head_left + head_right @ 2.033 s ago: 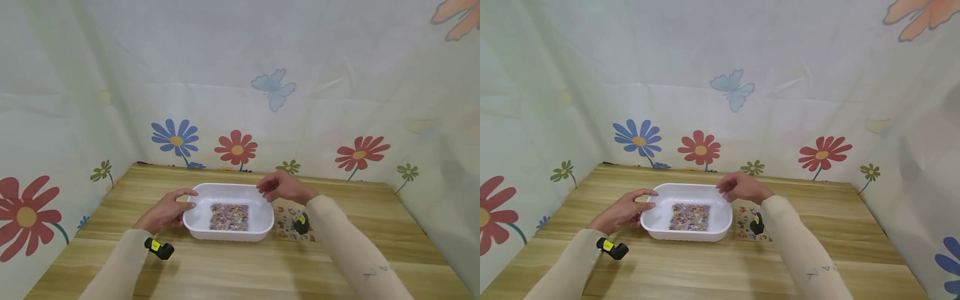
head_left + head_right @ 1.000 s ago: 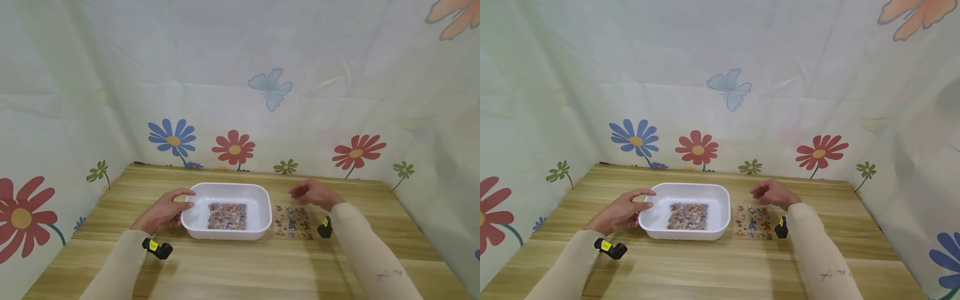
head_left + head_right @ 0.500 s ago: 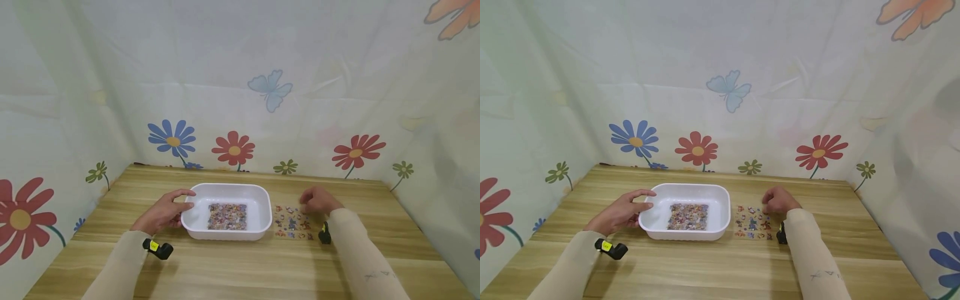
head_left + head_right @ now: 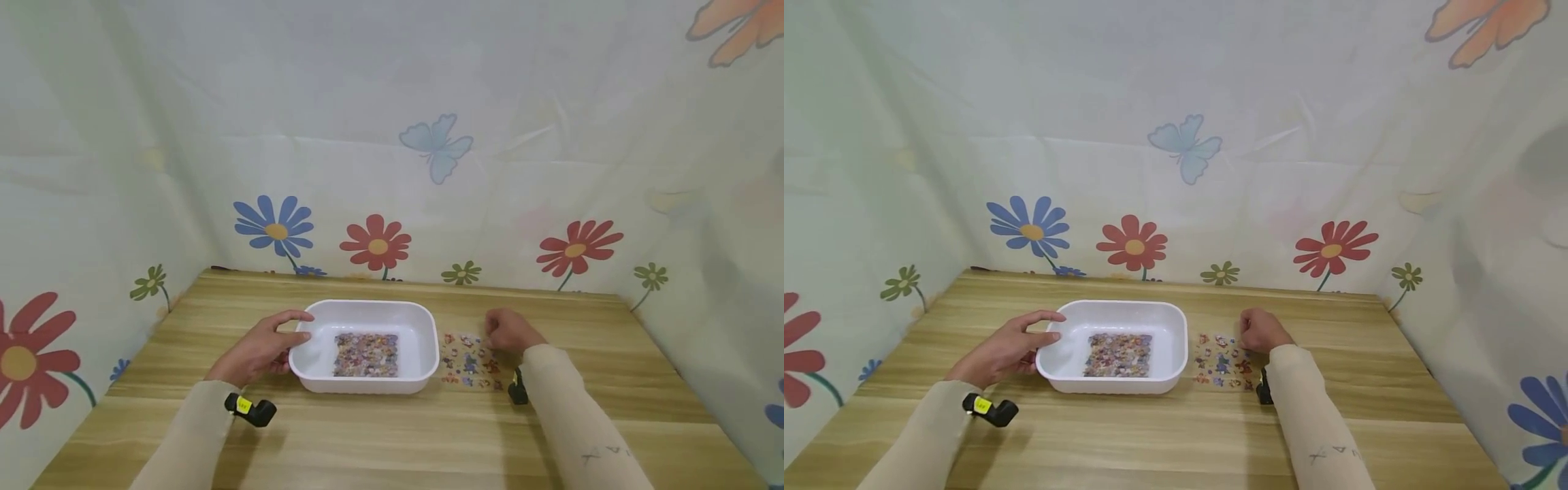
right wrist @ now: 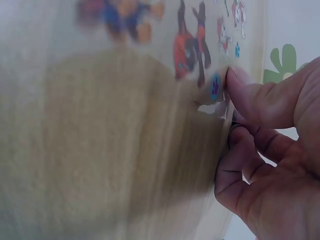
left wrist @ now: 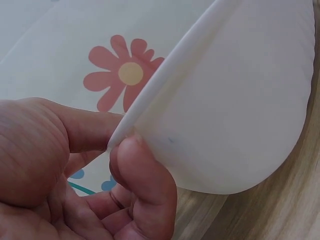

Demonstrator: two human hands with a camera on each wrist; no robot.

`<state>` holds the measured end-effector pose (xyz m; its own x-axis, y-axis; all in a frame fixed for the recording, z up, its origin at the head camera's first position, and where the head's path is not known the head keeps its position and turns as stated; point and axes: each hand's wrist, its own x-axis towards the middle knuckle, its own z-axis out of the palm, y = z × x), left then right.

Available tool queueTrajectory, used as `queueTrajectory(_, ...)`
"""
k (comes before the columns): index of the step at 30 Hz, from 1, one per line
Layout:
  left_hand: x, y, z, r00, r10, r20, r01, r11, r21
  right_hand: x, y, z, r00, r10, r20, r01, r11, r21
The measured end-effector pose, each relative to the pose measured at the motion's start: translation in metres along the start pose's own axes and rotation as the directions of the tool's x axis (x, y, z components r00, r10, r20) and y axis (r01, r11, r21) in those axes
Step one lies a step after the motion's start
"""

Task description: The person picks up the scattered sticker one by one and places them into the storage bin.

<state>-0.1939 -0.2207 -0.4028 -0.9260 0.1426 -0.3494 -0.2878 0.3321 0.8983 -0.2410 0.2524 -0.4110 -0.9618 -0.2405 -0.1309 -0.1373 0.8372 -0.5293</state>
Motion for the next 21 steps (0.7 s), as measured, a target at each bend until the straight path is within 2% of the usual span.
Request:
queueTrajectory(5, 0.0, -0.001, 0.0, 1.0, 0.0, -0.002, 0.0, 1.0, 0.016, 0.0, 0.001, 0.005, 0.999, 0.025, -0.037, -0.024, 1.0, 0.019)
queueTrajectory(12, -0.001, -0.002, 0.002, 0.999, -0.044, -0.026, 0.044, 0.999, 0.003, -0.001, 0.004, 0.012, 0.995, 0.064, -0.08, -0.063, 0.998, 0.012)
queueTrajectory(16, 0.0, 0.0, 0.003, 0.999, -0.031, -0.03, 0.03, 1.0, -0.007, 0.0, 0.006, 0.011, 0.992, 0.086, -0.096, -0.087, 0.996, 0.002)
queueTrajectory(21, 0.0, 0.003, 0.003, 0.999, -0.027, -0.027, 0.027, 1.0, 0.002, 0.0, 0.014, 0.007, 0.99, 0.029, -0.136, -0.027, 1.0, 0.017)
